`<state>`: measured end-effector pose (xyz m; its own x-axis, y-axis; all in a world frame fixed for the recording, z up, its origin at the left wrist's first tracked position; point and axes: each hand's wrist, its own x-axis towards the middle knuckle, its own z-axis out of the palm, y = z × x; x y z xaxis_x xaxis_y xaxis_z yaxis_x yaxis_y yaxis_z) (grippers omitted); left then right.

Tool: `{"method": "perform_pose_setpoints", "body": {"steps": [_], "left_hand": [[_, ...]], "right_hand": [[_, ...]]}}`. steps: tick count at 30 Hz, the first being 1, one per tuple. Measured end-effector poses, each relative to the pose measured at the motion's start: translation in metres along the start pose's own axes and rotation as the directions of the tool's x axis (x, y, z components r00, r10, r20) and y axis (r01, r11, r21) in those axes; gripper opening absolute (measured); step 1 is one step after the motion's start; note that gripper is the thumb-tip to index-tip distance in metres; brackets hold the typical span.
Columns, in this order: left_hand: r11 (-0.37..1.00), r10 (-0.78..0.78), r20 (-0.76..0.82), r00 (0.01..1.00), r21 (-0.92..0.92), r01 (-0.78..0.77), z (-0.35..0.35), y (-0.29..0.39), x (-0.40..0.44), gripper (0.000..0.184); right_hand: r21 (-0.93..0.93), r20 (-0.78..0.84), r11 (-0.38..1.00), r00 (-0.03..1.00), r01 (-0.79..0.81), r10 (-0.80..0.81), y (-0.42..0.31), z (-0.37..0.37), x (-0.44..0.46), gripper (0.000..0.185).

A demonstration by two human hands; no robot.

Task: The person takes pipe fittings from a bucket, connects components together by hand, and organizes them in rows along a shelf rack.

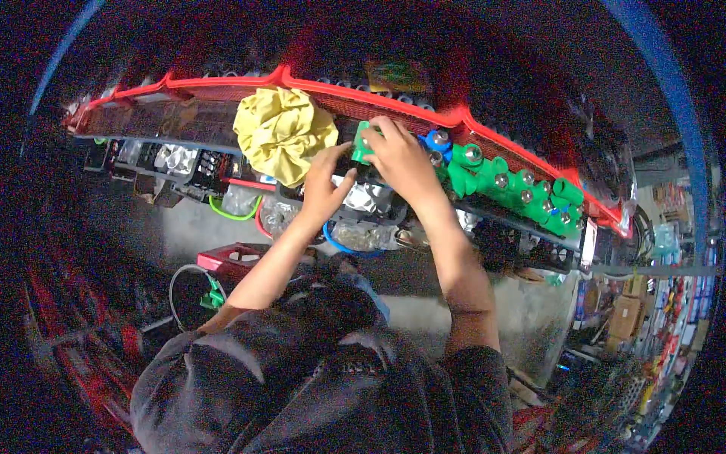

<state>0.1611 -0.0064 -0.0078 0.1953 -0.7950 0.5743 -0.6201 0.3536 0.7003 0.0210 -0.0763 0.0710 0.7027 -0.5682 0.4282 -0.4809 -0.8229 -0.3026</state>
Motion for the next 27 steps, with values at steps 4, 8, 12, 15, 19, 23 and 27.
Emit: {"method": "perform_pose_setpoints", "body": {"steps": [4,8,12,15,19,23,27], "left_hand": [[0.994,0.045,0.04,0.998,0.094,-0.048,0.011,-0.005,0.002,0.034],[0.99,0.056,0.081,0.995,0.128,-0.066,0.014,-0.002,0.003,0.029],[0.987,0.053,0.079,0.995,0.147,-0.065,0.016,-0.001,0.004,0.029],[0.988,0.058,0.079,0.995,0.138,-0.068,0.018,0.0,0.006,0.029],[0.992,0.03,0.063,0.998,0.118,-0.037,0.015,0.003,0.006,0.03],[0.998,0.054,0.048,0.997,0.008,-0.054,-0.012,0.008,-0.005,0.032],[0.999,0.046,0.052,0.998,-0.003,-0.046,-0.053,-0.004,-0.047,0.035]], "right_hand": [[-0.096,0.014,0.995,1.0,0.026,-0.025,0.014,0.006,-0.002,0.032],[-0.196,-0.036,0.98,0.999,0.024,-0.031,0.016,0.007,-0.004,0.032],[-0.286,-0.07,0.955,0.996,-0.076,0.058,0.012,0.006,-0.007,0.035],[-0.296,-0.059,0.949,0.994,-0.106,0.093,0.011,0.006,-0.009,0.037],[-0.296,-0.151,0.95,0.987,-0.096,0.052,-0.003,-0.002,-0.01,0.038],[-0.058,-0.244,0.997,0.969,-0.046,0.03,-0.032,-0.011,-0.014,0.043],[0.146,-0.256,0.985,0.965,0.096,-0.056,-0.055,0.015,-0.025,0.047]]}}
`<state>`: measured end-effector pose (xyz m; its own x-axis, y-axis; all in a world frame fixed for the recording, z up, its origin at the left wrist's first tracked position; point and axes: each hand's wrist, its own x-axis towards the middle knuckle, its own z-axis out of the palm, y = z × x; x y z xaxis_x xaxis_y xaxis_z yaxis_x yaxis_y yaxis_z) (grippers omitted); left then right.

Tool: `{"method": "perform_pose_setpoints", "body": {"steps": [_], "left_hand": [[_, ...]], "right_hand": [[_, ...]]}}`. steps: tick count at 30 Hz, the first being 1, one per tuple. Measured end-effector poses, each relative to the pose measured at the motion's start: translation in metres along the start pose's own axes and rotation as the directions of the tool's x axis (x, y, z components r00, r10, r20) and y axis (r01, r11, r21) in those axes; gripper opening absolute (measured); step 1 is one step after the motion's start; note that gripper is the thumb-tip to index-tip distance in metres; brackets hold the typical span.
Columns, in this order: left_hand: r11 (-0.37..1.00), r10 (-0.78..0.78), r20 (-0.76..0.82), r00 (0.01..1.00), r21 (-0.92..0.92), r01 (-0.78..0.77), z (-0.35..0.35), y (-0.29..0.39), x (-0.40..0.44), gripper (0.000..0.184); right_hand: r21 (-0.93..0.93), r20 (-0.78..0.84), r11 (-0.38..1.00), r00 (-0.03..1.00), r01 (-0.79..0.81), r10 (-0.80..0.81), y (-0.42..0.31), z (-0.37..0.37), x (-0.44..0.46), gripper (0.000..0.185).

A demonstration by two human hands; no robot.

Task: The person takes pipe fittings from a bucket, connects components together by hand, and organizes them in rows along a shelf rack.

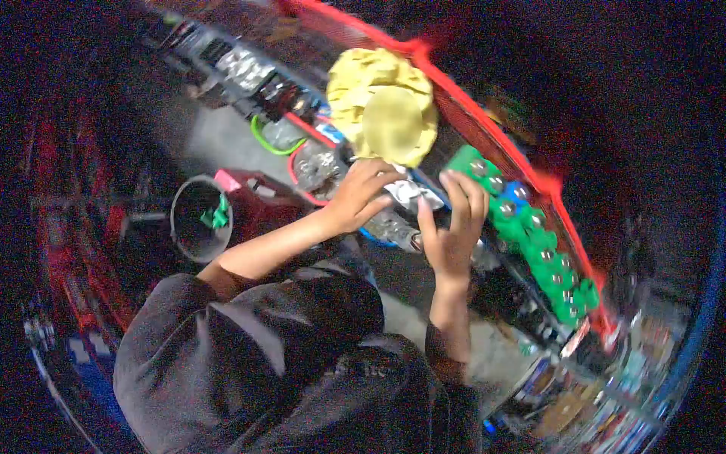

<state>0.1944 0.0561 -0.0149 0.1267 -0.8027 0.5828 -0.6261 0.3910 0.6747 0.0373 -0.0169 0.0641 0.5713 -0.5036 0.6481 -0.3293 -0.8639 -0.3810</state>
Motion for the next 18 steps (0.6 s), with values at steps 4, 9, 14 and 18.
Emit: {"method": "perform_pose_setpoints", "body": {"steps": [4,9,14,18], "left_hand": [[0.968,-0.222,-0.018,0.975,0.119,0.223,-0.049,-0.015,-0.071,0.035],[0.794,-0.494,-0.288,0.821,0.235,0.56,-0.101,-0.023,-0.167,0.034],[0.616,-0.549,-0.649,0.527,0.111,0.78,-0.14,-0.034,-0.239,0.03],[0.411,-0.449,-0.863,0.232,0.031,0.911,-0.165,-0.046,-0.306,0.03]], "right_hand": [[0.243,0.136,0.968,0.991,-0.054,0.021,-0.019,0.043,-0.003,0.043],[0.371,0.288,0.925,0.957,-0.081,-0.031,-0.049,0.091,0.002,0.046],[0.457,0.528,0.875,0.841,-0.162,-0.121,-0.094,0.149,0.009,0.045],[0.476,0.659,0.865,0.716,-0.16,-0.23,-0.13,0.204,0.004,0.041]]}}
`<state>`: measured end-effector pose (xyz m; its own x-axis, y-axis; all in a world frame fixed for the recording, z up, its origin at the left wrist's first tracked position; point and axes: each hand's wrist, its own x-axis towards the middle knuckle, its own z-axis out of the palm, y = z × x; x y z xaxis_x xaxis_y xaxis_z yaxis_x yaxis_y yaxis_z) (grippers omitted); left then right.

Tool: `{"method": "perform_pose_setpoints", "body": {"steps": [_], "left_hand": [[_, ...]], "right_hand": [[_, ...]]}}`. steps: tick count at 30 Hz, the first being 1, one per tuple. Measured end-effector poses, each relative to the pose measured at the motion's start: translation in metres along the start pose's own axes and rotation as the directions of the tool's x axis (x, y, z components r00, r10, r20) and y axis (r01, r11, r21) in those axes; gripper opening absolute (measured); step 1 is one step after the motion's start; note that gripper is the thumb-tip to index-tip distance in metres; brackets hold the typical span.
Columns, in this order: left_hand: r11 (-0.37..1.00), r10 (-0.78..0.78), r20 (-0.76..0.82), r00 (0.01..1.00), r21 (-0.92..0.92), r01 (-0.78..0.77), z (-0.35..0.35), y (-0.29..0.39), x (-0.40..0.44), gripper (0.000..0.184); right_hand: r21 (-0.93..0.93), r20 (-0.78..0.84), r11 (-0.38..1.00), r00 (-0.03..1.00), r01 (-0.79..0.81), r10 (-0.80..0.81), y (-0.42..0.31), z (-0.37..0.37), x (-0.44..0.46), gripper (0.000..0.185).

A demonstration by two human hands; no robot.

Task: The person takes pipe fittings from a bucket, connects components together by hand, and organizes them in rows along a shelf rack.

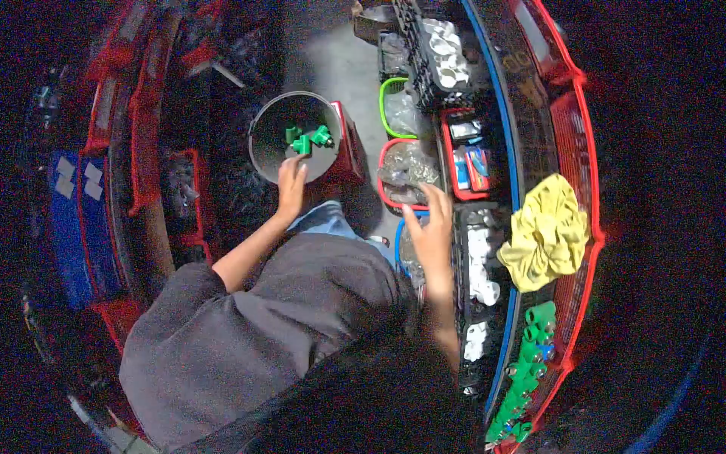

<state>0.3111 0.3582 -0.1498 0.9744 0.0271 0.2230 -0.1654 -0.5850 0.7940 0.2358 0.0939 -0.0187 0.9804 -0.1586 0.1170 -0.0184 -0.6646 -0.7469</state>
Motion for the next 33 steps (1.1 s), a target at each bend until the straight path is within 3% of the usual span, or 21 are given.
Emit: {"method": "perform_pose_setpoints", "body": {"steps": [4,6,8,9,11,12,13,14,15,16,18,19,20,21,22,24,27,28,30,32,33], "left_hand": [[0.897,-0.436,-0.226,0.871,-0.031,0.441,0.004,-0.122,-0.011,0.057],[0.875,-0.461,-0.268,0.846,0.02,0.483,-0.002,-0.143,-0.011,0.065],[0.633,-0.773,-0.217,0.596,-0.307,0.71,0.005,-0.185,-0.015,0.052],[0.282,-0.892,0.19,0.411,-0.477,0.833,-0.009,-0.192,-0.01,0.041],[-0.075,-0.899,0.415,0.136,-0.452,0.889,-0.024,-0.155,0.004,0.029],[-0.078,-0.916,0.387,0.105,-0.429,0.9,-0.023,-0.15,0.006,0.022],[-0.08,-0.918,0.385,0.099,-0.422,0.903,-0.024,-0.157,0.005,0.022],[-0.003,-0.909,0.384,0.16,-0.392,0.92,-0.024,-0.167,0.003,0.022],[0.067,-0.897,0.386,0.216,-0.364,0.929,-0.021,-0.182,-0.004,0.022],[0.34,-0.884,0.194,0.426,-0.36,0.869,-0.016,-0.205,-0.016,0.026],[0.429,-0.859,0.028,0.512,-0.507,0.748,-0.019,-0.196,-0.018,0.032],[0.611,-0.784,-0.146,0.603,-0.349,0.71,-0.019,-0.209,-0.022,0.038],[0.669,-0.729,-0.163,0.665,-0.375,0.642,-0.028,-0.185,-0.011,0.041],[0.839,-0.536,-0.233,0.812,-0.04,0.542,-0.033,-0.192,-0.007,0.036],[0.903,-0.392,-0.199,0.898,0.101,0.417,-0.041,-0.166,0.011,0.032],[0.953,-0.286,-0.045,0.957,0.09,0.289,-0.036,-0.162,0.033,0.027],[0.951,-0.305,0.223,0.926,0.113,0.286,-0.007,-0.16,0.073,0.034],[0.975,-0.195,0.228,0.954,0.151,0.163,0.012,-0.176,0.079,0.033],[0.963,-0.189,0.296,0.936,0.243,0.117,0.032,-0.184,0.1,0.035],[0.915,-0.212,0.369,0.905,0.399,0.051,0.048,-0.201,0.117,0.039],[0.873,-0.164,0.354,0.921,0.487,-0.032,0.055,-0.214,0.123,0.045]], "right_hand": [[-0.037,-0.021,0.999,1.0,0.02,-0.021,-0.008,0.021,0.038,0.041],[-0.091,-0.158,0.995,0.987,-0.043,0.028,-0.02,0.011,0.058,0.037],[-0.125,-0.3,0.987,0.952,-0.099,0.057,-0.012,0.0,0.071,0.036],[-0.109,-0.371,0.987,0.926,-0.119,0.071,-0.009,-0.005,0.075,0.034],[-0.153,-0.484,0.977,0.873,-0.151,0.059,-0.001,-0.011,0.079,0.029],[-0.155,-0.485,0.975,0.872,-0.16,0.065,0.003,-0.01,0.078,0.029],[-0.004,-0.463,0.967,0.858,-0.253,0.223,0.007,-0.005,0.076,0.027],[0.145,-0.415,0.928,0.831,-0.343,0.371,0.012,-0.002,0.075,0.026],[0.163,-0.389,0.929,0.843,-0.332,0.37,0.009,0.01,0.078,0.025],[0.286,-0.28,0.889,0.856,-0.359,0.435,0.019,0.028,0.079,0.025],[0.34,-0.025,0.869,0.92,-0.36,0.391,0.066,0.083,0.076,0.026],[0.223,0.085,0.935,0.961,-0.277,0.264,0.085,0.114,0.076,0.025],[0.354,0.21,0.865,0.931,-0.357,0.298,0.063,0.131,0.082,0.025],[0.254,0.285,0.916,0.929,-0.312,0.237,0.059,0.15,0.082,0.024],[0.155,0.354,0.957,0.919,-0.244,0.177,0.057,0.166,0.085,0.024],[0.269,0.455,0.924,0.882,-0.27,0.125,0.042,0.191,0.091,0.024],[0.297,0.53,0.905,0.841,-0.305,0.109,0.047,0.235,0.101,0.026],[0.291,0.566,0.898,0.816,-0.329,0.115,0.047,0.248,0.108,0.027],[0.344,0.57,0.867,0.814,-0.361,0.112,0.045,0.271,0.124,0.028],[0.299,0.64,0.804,0.733,-0.514,0.231,0.048,0.295,0.141,0.03],[0.287,0.617,0.831,0.756,-0.477,0.221,0.061,0.316,0.148,0.031]]}}
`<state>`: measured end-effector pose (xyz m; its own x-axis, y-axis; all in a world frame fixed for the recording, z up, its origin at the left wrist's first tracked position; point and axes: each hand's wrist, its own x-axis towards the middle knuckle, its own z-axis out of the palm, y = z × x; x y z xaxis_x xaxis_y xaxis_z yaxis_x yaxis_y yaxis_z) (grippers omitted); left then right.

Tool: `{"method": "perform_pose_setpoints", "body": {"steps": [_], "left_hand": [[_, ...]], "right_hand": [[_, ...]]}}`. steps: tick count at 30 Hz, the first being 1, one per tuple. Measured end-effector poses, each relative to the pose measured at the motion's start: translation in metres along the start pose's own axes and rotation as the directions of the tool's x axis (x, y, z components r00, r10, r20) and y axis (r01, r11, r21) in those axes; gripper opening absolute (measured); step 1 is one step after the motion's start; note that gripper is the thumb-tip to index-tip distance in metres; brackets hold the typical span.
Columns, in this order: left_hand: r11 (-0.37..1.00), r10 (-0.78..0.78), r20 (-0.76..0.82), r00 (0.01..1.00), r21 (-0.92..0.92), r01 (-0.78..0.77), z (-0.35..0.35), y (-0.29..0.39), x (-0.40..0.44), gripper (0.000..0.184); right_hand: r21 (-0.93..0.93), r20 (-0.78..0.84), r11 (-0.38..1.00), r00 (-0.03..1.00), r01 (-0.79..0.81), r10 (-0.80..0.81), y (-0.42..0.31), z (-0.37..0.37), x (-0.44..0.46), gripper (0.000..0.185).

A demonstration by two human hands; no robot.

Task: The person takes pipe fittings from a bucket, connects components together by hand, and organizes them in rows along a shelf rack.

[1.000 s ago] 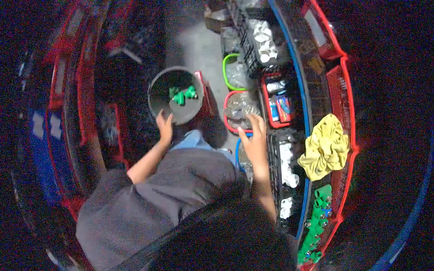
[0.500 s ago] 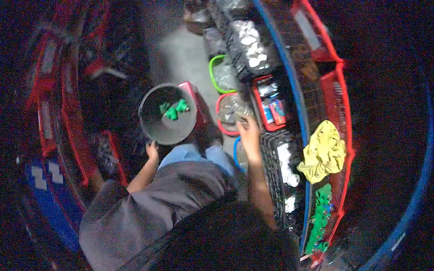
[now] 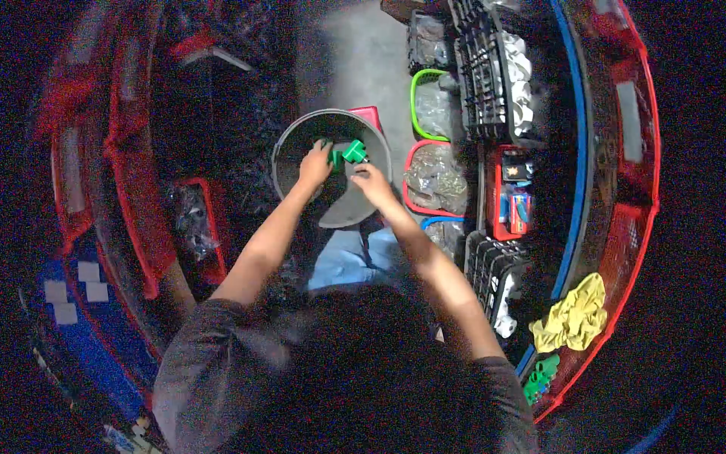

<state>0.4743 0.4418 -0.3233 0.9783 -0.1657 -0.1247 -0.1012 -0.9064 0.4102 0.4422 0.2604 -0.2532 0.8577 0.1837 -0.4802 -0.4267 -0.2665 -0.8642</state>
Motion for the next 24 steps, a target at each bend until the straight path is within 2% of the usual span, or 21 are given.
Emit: {"method": "perform_pose_setpoints", "body": {"steps": [1,2,3,4,6,7,8,9,10,11,13,14,15,18,20,21,23,24], "left_hand": [[1.0,-0.008,0.006,1.0,-0.009,0.008,0.002,-0.004,0.007,0.045],[0.996,-0.021,0.064,0.998,0.085,0.016,0.004,-0.008,0.012,0.043],[0.984,-0.046,0.121,0.992,0.178,0.024,0.008,-0.012,0.016,0.041],[0.971,-0.108,0.253,0.961,0.235,0.047,0.018,-0.02,0.023,0.031],[0.972,-0.116,0.33,0.937,0.231,0.039,0.032,-0.024,0.022,0.024],[0.973,-0.081,0.327,0.942,0.229,0.004,0.038,-0.024,0.017,0.02],[0.974,-0.065,0.302,0.951,0.226,-0.005,0.043,-0.023,0.013,0.021],[0.974,-0.046,0.277,0.96,0.224,-0.017,0.05,-0.024,0.009,0.022],[0.931,-0.006,0.233,0.972,0.355,-0.08,0.057,-0.025,0.006,0.03],[0.931,-0.005,0.236,0.972,0.355,-0.081,0.063,-0.028,0.005,0.03],[0.896,-0.012,0.203,0.979,0.438,-0.08,0.07,-0.028,0.004,0.038],[0.832,0.04,0.122,0.992,0.546,-0.101,0.072,-0.029,0.005,0.036],[0.832,0.04,0.121,0.992,0.545,-0.1,0.071,-0.027,0.007,0.036],[0.868,-0.046,0.261,0.964,0.489,-0.091,0.067,-0.022,0.01,0.035],[0.85,-0.056,0.248,0.967,0.519,-0.084,0.067,-0.017,0.012,0.03],[0.849,-0.063,0.248,0.967,0.522,-0.078,0.07,-0.017,0.012,0.03],[0.866,-0.161,0.283,0.946,0.5,-0.002,0.078,-0.017,0.014,0.028],[0.876,-0.191,0.32,0.928,0.482,0.015,0.078,-0.017,0.014,0.034]], "right_hand": [[0.183,0.016,0.967,0.984,-0.177,0.177,0.009,0.005,0.017,0.03],[0.354,0.062,0.87,0.936,-0.344,0.346,0.019,0.01,0.032,0.029],[0.441,0.069,0.799,0.903,-0.409,0.424,0.028,0.013,0.044,0.028],[0.427,0.08,0.799,0.898,-0.423,0.433,0.037,0.016,0.056,0.028],[0.126,0.009,0.841,0.848,-0.527,0.53,0.057,0.022,0.079,0.032],[-0.068,-0.073,0.891,0.893,-0.448,0.444,0.069,0.027,0.089,0.037],[-0.068,-0.068,0.889,0.891,-0.454,0.449,0.081,0.03,0.096,0.037],[-0.231,-0.078,0.891,0.92,-0.391,0.383,0.088,0.033,0.101,0.04],[-0.388,-0.075,0.865,0.947,-0.317,0.313,0.095,0.036,0.105,0.042],[-0.481,-0.046,0.822,0.946,-0.304,0.322,0.101,0.042,0.111,0.046],[-0.613,-0.165,0.722,0.946,-0.32,0.28,0.101,0.059,0.11,0.048],[-0.543,-0.145,0.768,0.938,-0.34,0.313,0.1,0.059,0.111,0.044],[-0.544,-0.145,0.767,0.939,-0.34,0.313,0.105,0.059,0.114,0.044],[-0.67,-0.061,0.711,0.97,-0.214,0.234,0.113,0.062,0.116,0.042],[-0.667,-0.158,0.694,0.962,-0.27,0.222,0.098,0.062,0.112,0.045],[-0.599,-0.258,0.713,0.931,-0.365,0.259,0.08,0.061,0.107,0.048],[-0.604,-0.282,0.698,0.922,-0.385,0.265,0.063,0.059,0.105,0.05],[-0.61,-0.308,0.679,0.911,-0.409,0.273,0.069,0.059,0.102,0.051]]}}
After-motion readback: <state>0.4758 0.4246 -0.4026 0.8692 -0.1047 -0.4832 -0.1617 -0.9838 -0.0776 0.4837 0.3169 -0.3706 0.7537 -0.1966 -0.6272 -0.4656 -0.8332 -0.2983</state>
